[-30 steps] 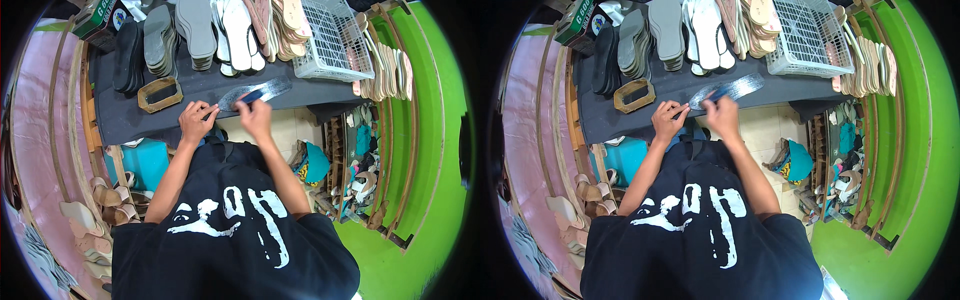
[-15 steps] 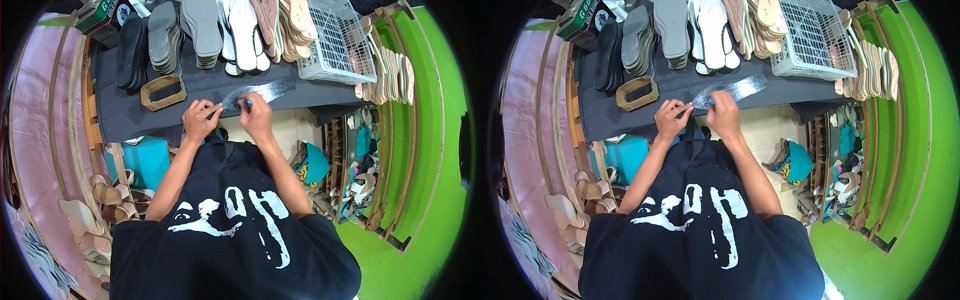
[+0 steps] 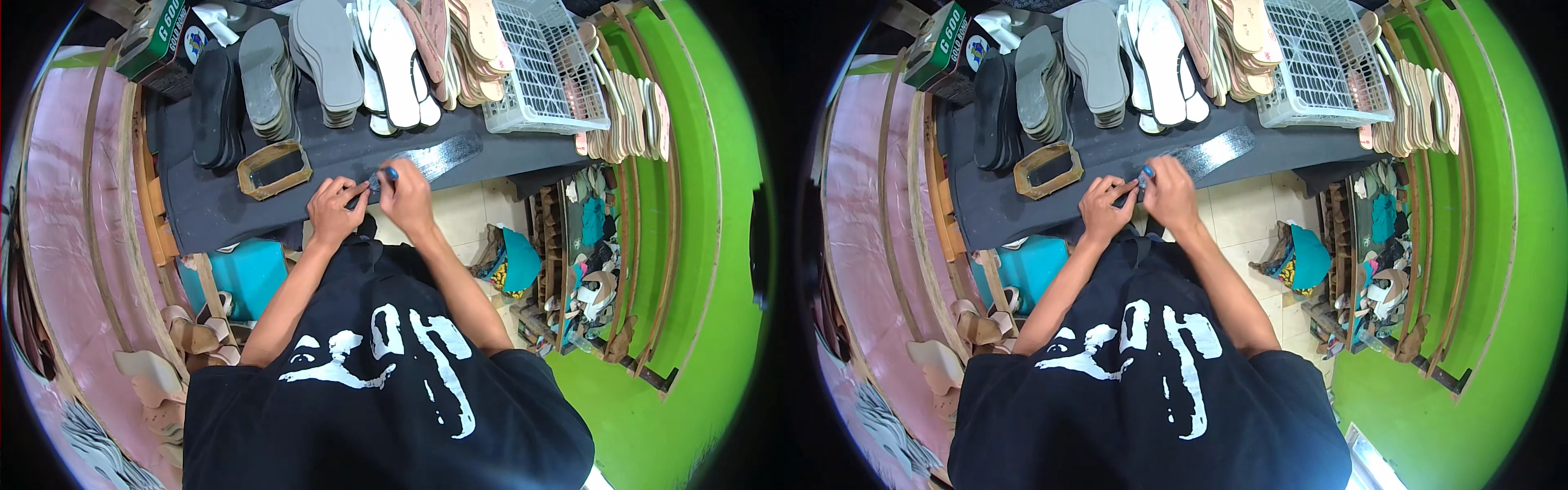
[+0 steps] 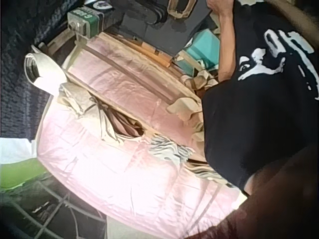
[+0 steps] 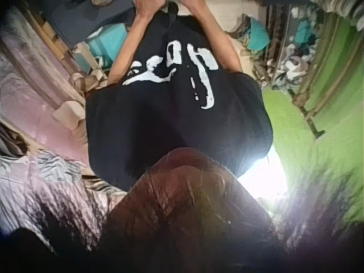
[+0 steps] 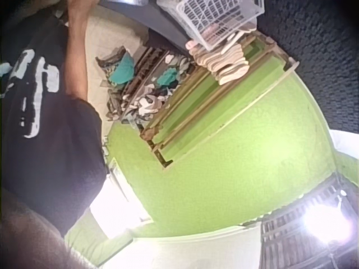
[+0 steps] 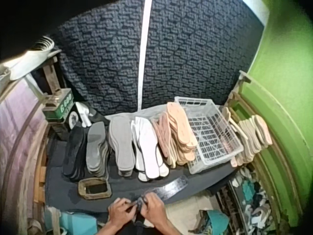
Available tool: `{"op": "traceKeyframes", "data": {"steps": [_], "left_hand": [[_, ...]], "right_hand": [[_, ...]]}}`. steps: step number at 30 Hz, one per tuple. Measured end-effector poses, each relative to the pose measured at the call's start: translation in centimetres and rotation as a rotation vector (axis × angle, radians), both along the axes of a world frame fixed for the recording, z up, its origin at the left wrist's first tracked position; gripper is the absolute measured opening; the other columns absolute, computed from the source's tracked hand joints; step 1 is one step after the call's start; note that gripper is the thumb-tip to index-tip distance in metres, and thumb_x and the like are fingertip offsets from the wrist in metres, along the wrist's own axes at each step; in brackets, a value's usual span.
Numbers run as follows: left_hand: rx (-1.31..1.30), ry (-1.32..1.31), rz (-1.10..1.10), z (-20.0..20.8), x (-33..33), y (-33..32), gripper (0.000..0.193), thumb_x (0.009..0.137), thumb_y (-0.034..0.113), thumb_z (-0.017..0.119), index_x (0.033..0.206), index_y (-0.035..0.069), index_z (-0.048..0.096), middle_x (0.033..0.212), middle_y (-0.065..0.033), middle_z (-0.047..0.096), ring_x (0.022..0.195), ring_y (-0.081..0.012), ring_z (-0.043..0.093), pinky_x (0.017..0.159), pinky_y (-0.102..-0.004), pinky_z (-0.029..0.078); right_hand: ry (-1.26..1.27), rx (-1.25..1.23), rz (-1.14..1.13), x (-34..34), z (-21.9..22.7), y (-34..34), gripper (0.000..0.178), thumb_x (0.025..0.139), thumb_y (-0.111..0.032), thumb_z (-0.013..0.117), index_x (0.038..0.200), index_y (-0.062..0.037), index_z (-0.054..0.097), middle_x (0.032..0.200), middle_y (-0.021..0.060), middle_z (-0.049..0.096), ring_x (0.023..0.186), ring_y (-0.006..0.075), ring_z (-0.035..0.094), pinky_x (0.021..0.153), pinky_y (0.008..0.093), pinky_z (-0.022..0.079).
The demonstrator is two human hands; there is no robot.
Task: Applying adhesive to shoe insoles using a brush and then organizing them into a basket.
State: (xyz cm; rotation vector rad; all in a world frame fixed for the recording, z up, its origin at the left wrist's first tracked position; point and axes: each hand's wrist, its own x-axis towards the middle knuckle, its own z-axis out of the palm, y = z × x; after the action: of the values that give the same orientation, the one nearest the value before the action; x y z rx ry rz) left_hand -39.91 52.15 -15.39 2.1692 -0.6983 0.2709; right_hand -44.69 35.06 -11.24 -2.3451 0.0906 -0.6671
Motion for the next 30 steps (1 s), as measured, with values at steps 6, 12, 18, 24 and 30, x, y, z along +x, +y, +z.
{"op": "traceKeyframes", "data": {"steps": [6, 12, 18, 24, 30], "left_hand": [[-0.056, 0.127, -0.136, 0.5, 0.6, 1.5, 0.019, 0.085, 0.011, 0.086, 0.104, 0.014, 0.087, 0.090, -0.0027, 0.072, 0.083, -0.0252, 0.068, 0.074, -0.0379, 0.056], [-0.072, 0.170, -0.227, 0.4, 0.9, 2.2, 0.029, 0.086, 0.009, 0.084, 0.115, 0.010, 0.084, 0.102, -0.0078, 0.072, 0.095, -0.0299, 0.070, 0.084, -0.0408, 0.058], [-0.051, 0.191, -0.233, 0.2, 0.9, 2.5, 0.032, 0.086, 0.009, 0.084, 0.118, 0.010, 0.084, 0.106, -0.0075, 0.071, 0.098, -0.0293, 0.070, 0.086, -0.0404, 0.058], [0.039, 0.134, -0.208, 0.5, 0.5, 2.0, 0.040, 0.087, 0.011, 0.083, 0.128, 0.012, 0.081, 0.107, -0.0069, 0.070, 0.098, -0.0293, 0.069, 0.085, -0.0418, 0.058], [0.004, 0.100, -0.209, -0.1, 0.8, 2.0, 0.040, 0.088, 0.013, 0.081, 0.128, 0.015, 0.081, 0.104, -0.0039, 0.066, 0.091, -0.0256, 0.065, 0.082, -0.0418, 0.056]], "right_hand": [[0.033, 0.211, -0.128, -1.2, 0.6, -1.5, 0.010, 0.094, 0.003, 0.075, 0.103, 0.0021, 0.071, 0.095, 0.0198, 0.073, 0.084, 0.0390, 0.074, 0.077, 0.0441, 0.059], [0.017, 0.093, -0.148, -2.6, 0.0, -0.1, 0.015, 0.090, 0.006, 0.074, 0.103, 0.0014, 0.068, 0.095, 0.0186, 0.070, 0.088, 0.0395, 0.070, 0.081, 0.0454, 0.056], [-0.008, 0.000, -0.052, -3.1, 0.4, 1.2, 0.022, 0.086, 0.005, 0.077, 0.104, -0.0006, 0.067, 0.096, 0.0180, 0.068, 0.090, 0.0405, 0.068, 0.082, 0.0476, 0.055], [0.031, 0.060, -0.114, -1.9, 0.4, 2.8, 0.021, 0.088, 0.002, 0.078, 0.105, -0.0001, 0.067, 0.092, 0.0181, 0.066, 0.084, 0.0409, 0.066, 0.079, 0.0491, 0.054], [0.043, 0.112, -0.173, -4.0, 0.3, 0.7, 0.012, 0.093, 0.001, 0.075, 0.103, -0.0005, 0.069, 0.098, 0.0182, 0.073, 0.090, 0.0366, 0.074, 0.080, 0.0435, 0.058]]}}
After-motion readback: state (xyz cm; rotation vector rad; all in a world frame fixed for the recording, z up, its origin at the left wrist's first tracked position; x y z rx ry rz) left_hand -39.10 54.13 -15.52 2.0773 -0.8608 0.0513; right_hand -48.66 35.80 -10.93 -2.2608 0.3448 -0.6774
